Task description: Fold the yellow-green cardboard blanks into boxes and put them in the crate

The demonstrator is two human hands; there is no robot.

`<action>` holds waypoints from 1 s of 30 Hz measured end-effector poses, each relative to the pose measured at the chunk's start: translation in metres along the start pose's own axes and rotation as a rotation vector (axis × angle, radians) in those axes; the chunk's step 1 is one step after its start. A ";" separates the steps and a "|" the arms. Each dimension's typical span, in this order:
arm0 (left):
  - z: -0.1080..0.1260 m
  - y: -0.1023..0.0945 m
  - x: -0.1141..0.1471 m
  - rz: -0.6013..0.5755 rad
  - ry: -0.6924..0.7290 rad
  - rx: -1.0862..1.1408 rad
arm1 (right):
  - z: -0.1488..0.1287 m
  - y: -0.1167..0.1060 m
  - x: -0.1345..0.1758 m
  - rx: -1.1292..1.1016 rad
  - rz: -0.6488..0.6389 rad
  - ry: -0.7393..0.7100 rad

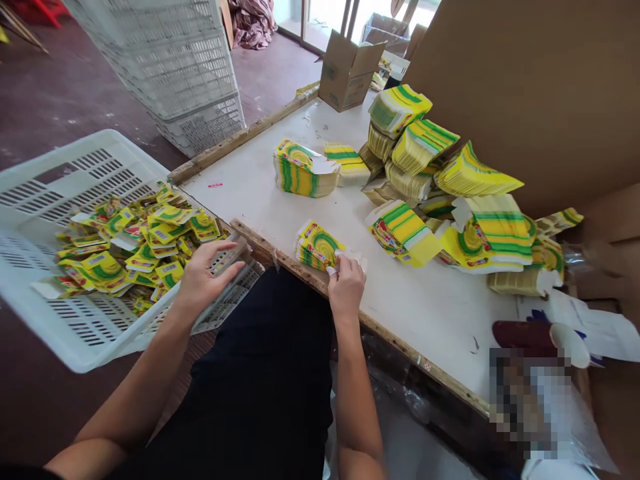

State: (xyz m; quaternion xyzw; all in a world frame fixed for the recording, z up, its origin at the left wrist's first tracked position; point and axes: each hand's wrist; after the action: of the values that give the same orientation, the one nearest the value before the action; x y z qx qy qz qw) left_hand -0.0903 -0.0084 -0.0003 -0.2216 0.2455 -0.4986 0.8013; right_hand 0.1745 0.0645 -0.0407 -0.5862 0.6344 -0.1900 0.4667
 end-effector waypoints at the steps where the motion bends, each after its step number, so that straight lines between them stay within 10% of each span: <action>1: 0.005 0.007 0.003 -0.070 -0.008 0.050 | -0.002 -0.001 -0.001 -0.004 -0.009 0.004; 9: 0.023 0.055 0.029 -0.514 -0.290 0.639 | -0.038 -0.027 0.014 -0.219 0.065 0.071; 15: 0.048 0.077 0.039 -0.339 -0.390 1.169 | -0.082 -0.034 0.049 -0.751 -0.212 0.130; 19: 0.060 0.073 0.046 -0.207 -0.133 1.065 | -0.083 -0.032 0.050 -1.218 -0.270 0.312; 23: 0.058 0.073 0.049 -0.263 0.024 0.973 | -0.079 -0.034 0.047 -1.200 -0.301 0.315; 30: 0.072 0.067 0.034 -0.275 -0.330 1.140 | -0.090 -0.031 0.059 -1.315 -0.408 0.377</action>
State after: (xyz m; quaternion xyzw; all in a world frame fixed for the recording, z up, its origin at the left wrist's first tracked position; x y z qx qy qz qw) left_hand 0.0130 -0.0041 0.0097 0.1383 -0.2183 -0.6094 0.7496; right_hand 0.1258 -0.0252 0.0059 -0.8106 0.5649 0.0502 -0.1460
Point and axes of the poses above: each hand's wrist, its own x-axis away from the middle knuckle, its own y-axis out of the palm, z = x × y, and after that the axes turned 5 degrees about -y, right-handed
